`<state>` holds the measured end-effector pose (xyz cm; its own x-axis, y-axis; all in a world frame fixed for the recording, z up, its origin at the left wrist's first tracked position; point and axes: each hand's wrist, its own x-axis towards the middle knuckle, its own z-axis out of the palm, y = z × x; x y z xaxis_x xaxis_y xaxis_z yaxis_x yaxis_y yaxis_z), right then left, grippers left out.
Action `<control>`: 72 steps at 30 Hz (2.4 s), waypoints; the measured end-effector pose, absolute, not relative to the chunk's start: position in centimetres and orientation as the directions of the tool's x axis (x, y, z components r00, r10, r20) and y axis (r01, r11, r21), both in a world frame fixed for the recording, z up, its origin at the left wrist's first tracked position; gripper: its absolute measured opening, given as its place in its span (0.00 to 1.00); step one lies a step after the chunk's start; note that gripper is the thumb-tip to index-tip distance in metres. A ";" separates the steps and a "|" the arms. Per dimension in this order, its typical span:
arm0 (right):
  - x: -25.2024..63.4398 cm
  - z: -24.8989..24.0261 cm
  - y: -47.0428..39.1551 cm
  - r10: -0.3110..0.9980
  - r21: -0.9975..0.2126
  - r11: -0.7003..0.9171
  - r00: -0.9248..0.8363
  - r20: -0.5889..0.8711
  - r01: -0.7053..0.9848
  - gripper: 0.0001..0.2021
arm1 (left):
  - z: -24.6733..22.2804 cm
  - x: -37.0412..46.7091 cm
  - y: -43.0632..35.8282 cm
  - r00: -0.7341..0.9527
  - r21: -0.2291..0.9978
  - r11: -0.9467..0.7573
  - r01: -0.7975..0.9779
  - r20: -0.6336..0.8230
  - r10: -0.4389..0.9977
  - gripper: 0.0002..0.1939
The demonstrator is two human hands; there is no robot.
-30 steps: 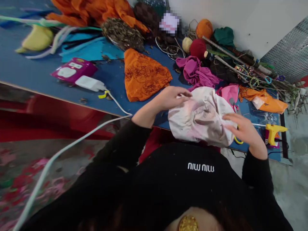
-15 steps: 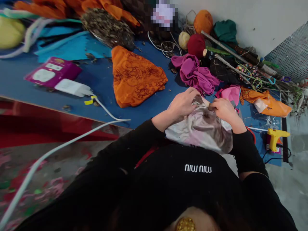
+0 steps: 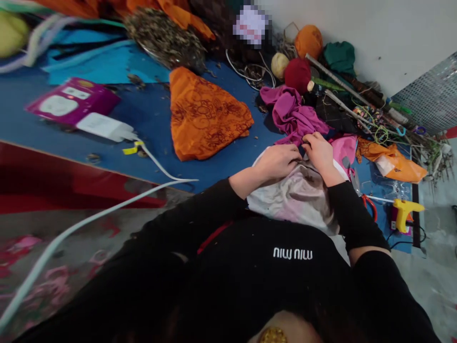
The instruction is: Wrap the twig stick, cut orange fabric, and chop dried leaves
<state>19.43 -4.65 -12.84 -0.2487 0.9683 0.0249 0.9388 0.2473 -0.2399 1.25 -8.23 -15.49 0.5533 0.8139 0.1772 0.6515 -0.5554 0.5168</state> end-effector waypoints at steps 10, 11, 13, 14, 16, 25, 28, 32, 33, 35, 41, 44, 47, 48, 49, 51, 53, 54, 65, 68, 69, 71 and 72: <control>24.8 -11.9 -4.3 0.948 -0.739 0.175 0.091 0.305 0.650 0.07 | -13.5 -0.4 -3.2 -0.165 0.721 -0.015 0.692 0.179 0.970 0.18; 24.8 -11.9 -4.5 0.940 -0.761 0.179 0.119 0.320 0.624 0.09 | -13.3 -0.2 -2.3 -0.172 0.722 0.030 0.691 0.124 0.977 0.20; 24.1 -12.0 -4.9 0.931 -0.758 0.217 0.104 0.351 0.615 0.11 | -13.3 0.8 -0.8 -0.094 0.741 0.021 0.671 0.057 0.994 0.19; 23.3 -12.1 -4.8 0.929 -0.738 0.249 0.060 0.366 0.628 0.13 | -13.3 1.6 -0.2 -0.045 0.759 -0.010 0.650 0.052 0.998 0.18; 21.2 -12.4 -3.9 0.924 -0.702 0.328 -0.059 0.378 0.632 0.15 | -13.5 3.2 0.7 0.014 0.794 -0.064 0.605 0.070 0.997 0.21; 15.8 -16.3 3.4 0.984 -0.915 0.170 -0.008 0.180 0.366 0.13 | -13.5 -1.7 2.0 -0.053 0.789 -0.078 0.610 0.139 0.989 0.22; 16.3 -17.4 3.5 0.980 -0.900 0.192 -0.026 0.198 0.391 0.12 | -13.2 -4.1 2.3 -0.134 0.543 0.057 0.838 0.104 0.986 0.15; 16.8 -17.8 3.1 0.984 -0.935 0.176 -0.055 0.167 0.307 0.13 | -13.6 -4.5 3.1 -0.129 0.479 0.105 0.872 0.017 0.991 0.15; 16.8 -17.8 3.0 0.984 -0.941 0.175 -0.055 0.167 0.289 0.13 | -13.7 -4.5 3.2 -0.137 0.491 0.111 0.864 0.018 0.990 0.13; 16.8 -17.7 2.9 0.979 -0.940 0.202 -0.047 0.197 0.275 0.12 | -13.7 -4.6 3.2 -0.168 0.544 0.128 0.830 0.024 0.986 0.08; 16.2 -15.5 1.6 0.974 -0.906 0.203 0.013 0.224 0.372 0.12 | -11.8 -3.2 0.2 -0.226 0.982 0.153 -0.111 -0.175 0.958 0.04; 15.2 -12.8 -0.1 0.929 -0.763 0.357 -0.119 0.350 0.540 0.13 | -11.5 -1.7 -1.1 0.033 0.770 0.352 -0.532 -0.396 0.918 0.08; 14.3 -10.2 -1.4 0.874 -0.527 0.484 -0.362 0.324 0.698 0.15 | -11.8 -0.9 -1.0 0.129 0.626 0.429 -0.650 -0.466 0.875 0.12; 14.0 -9.5 -1.4 0.869 -0.469 0.494 -0.394 0.300 0.733 0.16 | -12.0 -0.9 -0.8 0.122 0.612 0.430 -0.663 -0.479 0.869 0.13; 13.8 -9.0 -1.2 0.869 -0.425 0.492 -0.400 0.291 0.760 0.16 | -12.1 -1.0 -0.5 0.109 0.610 0.429 -0.666 -0.490 0.865 0.14; 13.4 -8.6 -0.1 0.879 -0.365 0.466 -0.372 0.299 0.806 0.17 | -12.3 -1.4 0.0 0.075 0.625 0.422 -0.657 -0.503 0.861 0.13; 12.8 -8.7 1.8 0.890 -0.287 0.431 -0.350 0.293 0.856 0.19 | -12.2 -1.8 0.4 0.018 0.658 0.386 -0.647 -0.493 0.870 0.12; 12.4 -8.9 2.7 0.891 -0.232 0.425 -0.358 0.279 0.875 0.22 | -12.1 -2.0 0.6 -0.020 0.678 0.357 -0.643 -0.481 0.877 0.11; 14.4 -12.3 1.8 0.836 0.072 0.478 -0.479 0.267 0.875 0.20 | -12.6 -6.7 9.3 -0.504 0.895 0.156 0.419 0.086 0.860 0.15; 15.9 -13.8 0.0 0.846 0.027 0.448 -0.434 0.309 0.893 0.19 | -13.0 -7.1 11.4 -0.431 0.751 0.226 0.620 0.086 0.898 0.13; 16.2 -14.2 -0.4 0.849 0.012 0.444 -0.425 0.315 0.896 0.19 | -13.2 -7.1 12.0 -0.406 0.711 0.239 0.662 0.073 0.911 0.12; 16.5 -14.9 -0.7 0.850 -0.009 0.444 -0.418 0.319 0.896 0.19 | -13.6 -7.0 13.0 -0.370 0.646 0.249 0.722 0.055 0.927 0.13; 16.5 -15.2 -0.8 0.848 -0.013 0.449 -0.422 0.320 0.893 0.19 | -13.8 -7.0 13.4 -0.359 0.623 0.248 0.742 0.056 0.932 0.14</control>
<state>16.52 -0.76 -15.15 -0.4216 0.8483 0.3203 0.8934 0.4490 -0.0133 -6.95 13.42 -13.83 -0.3589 0.9317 0.0556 0.7416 0.2485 0.6231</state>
